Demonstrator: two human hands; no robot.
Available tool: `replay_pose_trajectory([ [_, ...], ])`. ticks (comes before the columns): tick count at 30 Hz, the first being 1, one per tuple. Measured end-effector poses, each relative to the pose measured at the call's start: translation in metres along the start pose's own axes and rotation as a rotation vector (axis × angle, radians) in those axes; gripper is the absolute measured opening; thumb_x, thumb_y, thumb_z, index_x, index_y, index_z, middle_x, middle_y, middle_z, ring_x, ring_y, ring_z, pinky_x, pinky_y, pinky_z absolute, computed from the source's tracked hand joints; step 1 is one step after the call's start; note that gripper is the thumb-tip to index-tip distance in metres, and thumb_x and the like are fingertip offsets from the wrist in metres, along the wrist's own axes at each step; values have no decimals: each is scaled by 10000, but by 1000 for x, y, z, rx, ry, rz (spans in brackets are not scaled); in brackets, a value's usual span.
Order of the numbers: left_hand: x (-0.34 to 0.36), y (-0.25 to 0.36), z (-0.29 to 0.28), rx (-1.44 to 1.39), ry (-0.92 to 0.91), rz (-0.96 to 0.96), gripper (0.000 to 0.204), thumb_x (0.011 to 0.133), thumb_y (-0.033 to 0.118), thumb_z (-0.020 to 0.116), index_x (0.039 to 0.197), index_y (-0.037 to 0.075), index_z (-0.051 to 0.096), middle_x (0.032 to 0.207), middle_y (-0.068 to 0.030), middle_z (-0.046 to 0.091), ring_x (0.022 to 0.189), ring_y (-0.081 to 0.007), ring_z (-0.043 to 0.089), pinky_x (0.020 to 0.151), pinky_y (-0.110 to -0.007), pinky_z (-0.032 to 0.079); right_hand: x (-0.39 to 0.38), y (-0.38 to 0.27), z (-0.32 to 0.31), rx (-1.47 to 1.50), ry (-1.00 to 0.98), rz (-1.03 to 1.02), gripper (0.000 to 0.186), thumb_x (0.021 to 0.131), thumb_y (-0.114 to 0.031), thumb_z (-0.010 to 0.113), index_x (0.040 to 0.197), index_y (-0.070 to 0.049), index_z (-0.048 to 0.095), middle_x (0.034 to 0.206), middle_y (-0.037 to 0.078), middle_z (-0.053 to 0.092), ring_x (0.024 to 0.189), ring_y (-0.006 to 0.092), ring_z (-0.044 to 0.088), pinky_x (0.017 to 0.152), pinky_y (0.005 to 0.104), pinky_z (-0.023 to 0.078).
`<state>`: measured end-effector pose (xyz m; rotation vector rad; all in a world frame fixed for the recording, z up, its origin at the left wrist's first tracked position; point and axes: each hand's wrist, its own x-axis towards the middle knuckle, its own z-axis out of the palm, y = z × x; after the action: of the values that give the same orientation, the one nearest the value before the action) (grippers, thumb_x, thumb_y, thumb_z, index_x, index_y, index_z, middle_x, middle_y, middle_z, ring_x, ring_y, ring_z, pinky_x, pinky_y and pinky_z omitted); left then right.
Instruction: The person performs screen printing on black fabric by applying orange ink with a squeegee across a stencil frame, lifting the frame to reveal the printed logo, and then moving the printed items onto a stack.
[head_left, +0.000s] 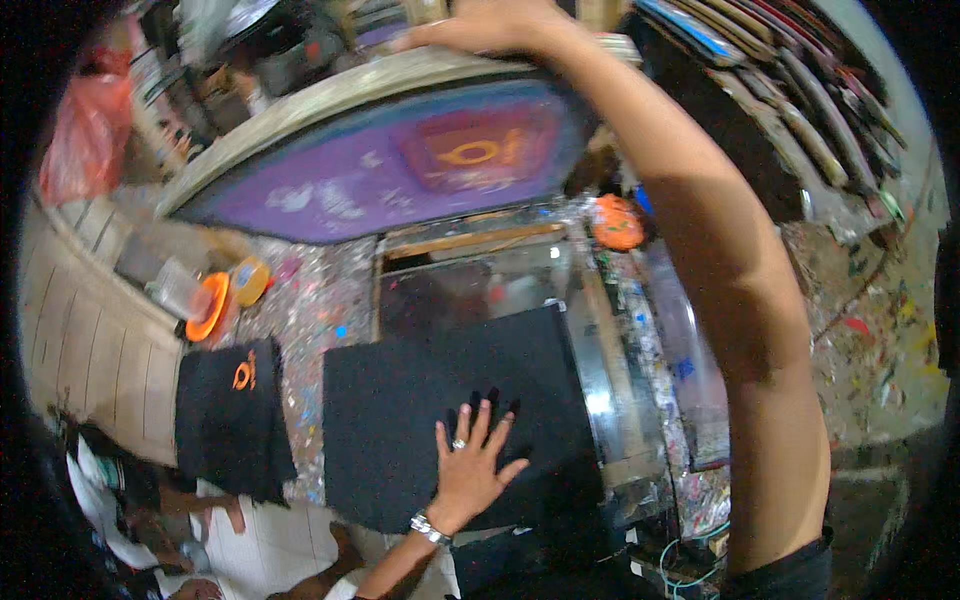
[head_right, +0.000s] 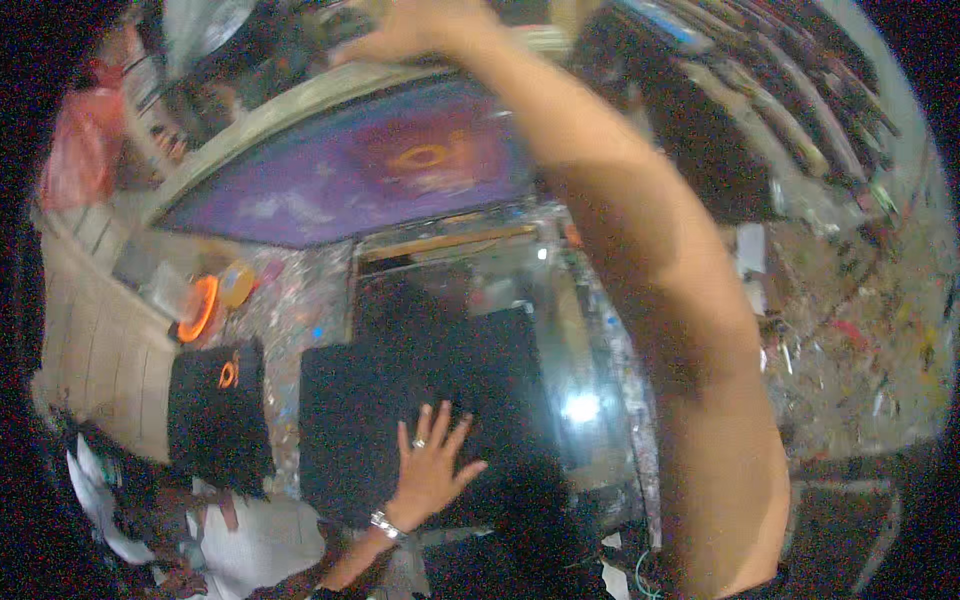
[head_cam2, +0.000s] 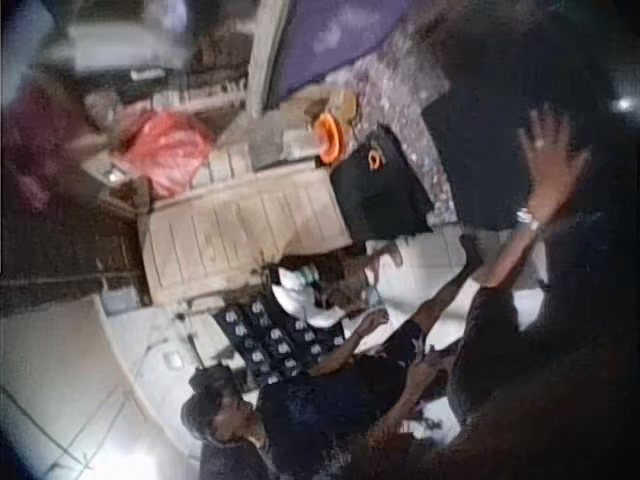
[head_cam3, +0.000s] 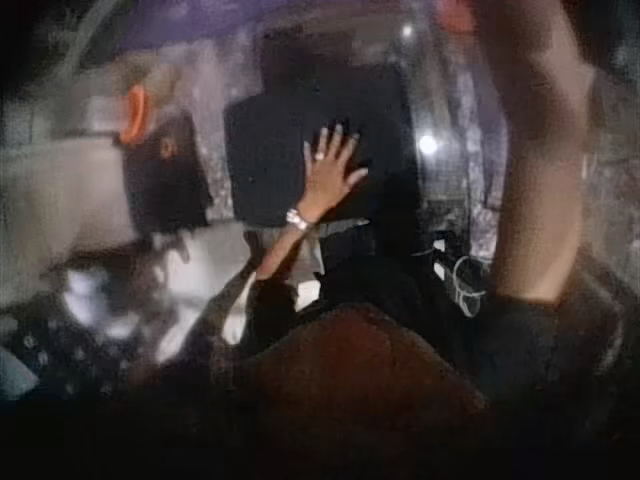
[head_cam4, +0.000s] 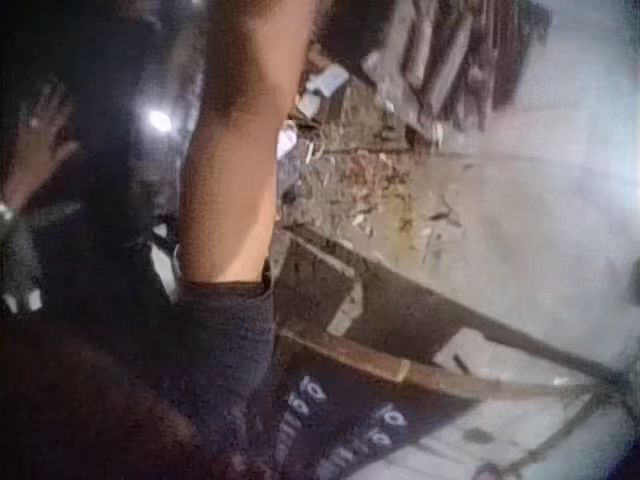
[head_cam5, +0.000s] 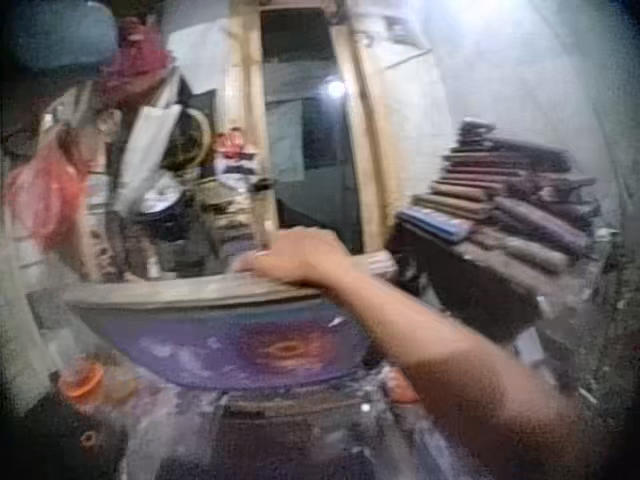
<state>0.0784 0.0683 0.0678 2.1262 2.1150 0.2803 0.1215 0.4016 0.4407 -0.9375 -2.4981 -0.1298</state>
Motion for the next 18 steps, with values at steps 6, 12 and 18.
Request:
replay_pose_trajectory([
  [6,16,27,42,35,-4,-43,717,900,628,515,1485,223,419,1592,-140,250,1471,-425,142,1106,-705,46,-22,12,12,32,50,76,808,739,-790,513,1166,-134,711,1159,151,692,1101,322,651,956,421,486],
  [12,5,27,32,-7,-5,-43,776,896,623,521,1508,174,360,1606,-179,177,1471,-454,95,1094,-720,44,-52,0,7,29,102,-5,813,775,-769,503,982,-19,740,967,248,704,936,392,690,833,468,538],
  [18,18,12,-84,-1295,765,-196,647,960,226,599,1482,66,253,1456,-175,387,1207,-288,549,973,-452,502,-190,-54,69,-6,288,-101,554,834,-607,606,867,-62,697,760,162,666,774,319,674,855,519,483],
])
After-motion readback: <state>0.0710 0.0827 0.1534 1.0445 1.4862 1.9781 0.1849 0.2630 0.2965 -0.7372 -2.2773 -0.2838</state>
